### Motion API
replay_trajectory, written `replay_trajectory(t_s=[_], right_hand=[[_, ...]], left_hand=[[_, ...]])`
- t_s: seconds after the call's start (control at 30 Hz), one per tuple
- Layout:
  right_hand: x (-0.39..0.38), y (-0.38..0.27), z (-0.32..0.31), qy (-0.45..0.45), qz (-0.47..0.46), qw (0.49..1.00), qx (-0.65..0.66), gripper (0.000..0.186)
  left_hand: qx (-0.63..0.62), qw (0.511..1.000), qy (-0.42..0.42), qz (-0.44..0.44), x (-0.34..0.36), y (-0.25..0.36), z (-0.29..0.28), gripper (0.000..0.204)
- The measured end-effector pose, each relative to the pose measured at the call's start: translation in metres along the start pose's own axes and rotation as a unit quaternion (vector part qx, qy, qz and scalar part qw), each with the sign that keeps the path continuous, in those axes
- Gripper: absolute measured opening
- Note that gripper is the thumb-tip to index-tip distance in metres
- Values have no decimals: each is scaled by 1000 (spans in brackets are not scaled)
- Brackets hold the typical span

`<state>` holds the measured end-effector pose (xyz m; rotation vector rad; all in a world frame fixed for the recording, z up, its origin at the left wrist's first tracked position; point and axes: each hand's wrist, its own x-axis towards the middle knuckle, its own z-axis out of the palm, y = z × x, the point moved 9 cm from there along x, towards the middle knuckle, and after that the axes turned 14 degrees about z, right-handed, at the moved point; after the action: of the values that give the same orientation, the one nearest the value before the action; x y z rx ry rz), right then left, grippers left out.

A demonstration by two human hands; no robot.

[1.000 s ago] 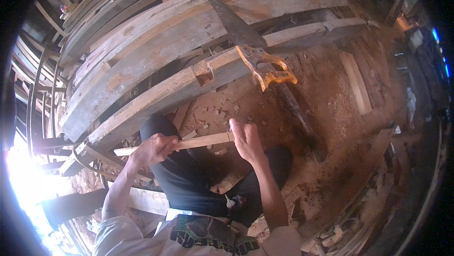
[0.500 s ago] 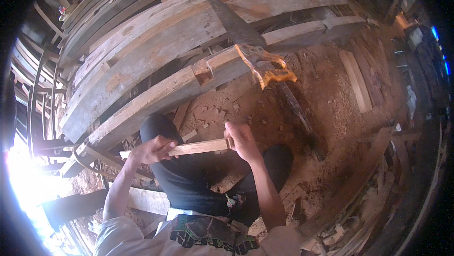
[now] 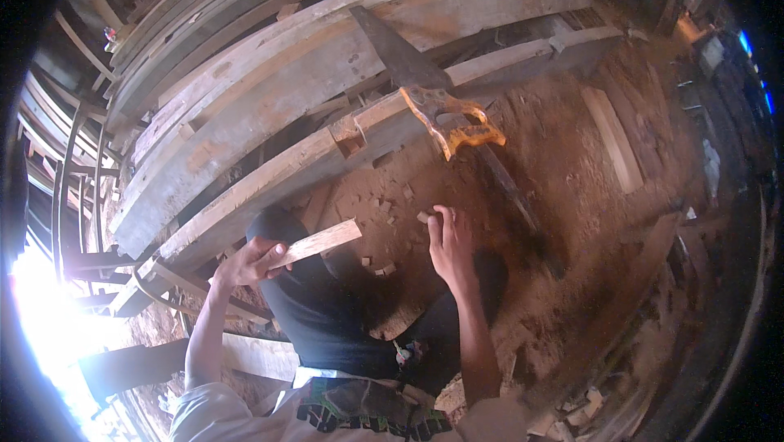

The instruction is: The person uses a hand saw to cut a small wooden plank resting on a stack of lumber. They hold the wood with their left hand and saw with their right, completing the cut and separating the piece.

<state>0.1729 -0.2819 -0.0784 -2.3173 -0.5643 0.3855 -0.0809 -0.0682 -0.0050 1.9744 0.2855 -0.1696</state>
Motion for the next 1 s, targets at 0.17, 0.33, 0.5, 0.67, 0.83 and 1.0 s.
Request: replay_trajectory(t_s=[0.17, 0.33, 0.5, 0.67, 0.83, 1.0], right_hand=[[-24, 9, 15, -18, -38, 994, 99, 25], [-50, 41, 63, -117, 36, 976, 180, 20], [-88, 85, 117, -144, 85, 964, 206, 19], [-103, 111, 152, -136, 77, 984, 85, 20], [-94, 108, 150, -116, 42, 985, 122, 24], [-96, 113, 158, -111, 40, 991, 61, 26]], left_hand=[[98, 987, 114, 55, 12, 25, -36, 50], [314, 888, 290, 168, 28, 72, -89, 31], [390, 825, 360, 195, 65, 69, -113, 32], [448, 794, 347, 221, 107, 38, -104, 36], [510, 746, 327, 275, 120, 38, -85, 31], [468, 766, 345, 276, 113, 35, -86, 25]])
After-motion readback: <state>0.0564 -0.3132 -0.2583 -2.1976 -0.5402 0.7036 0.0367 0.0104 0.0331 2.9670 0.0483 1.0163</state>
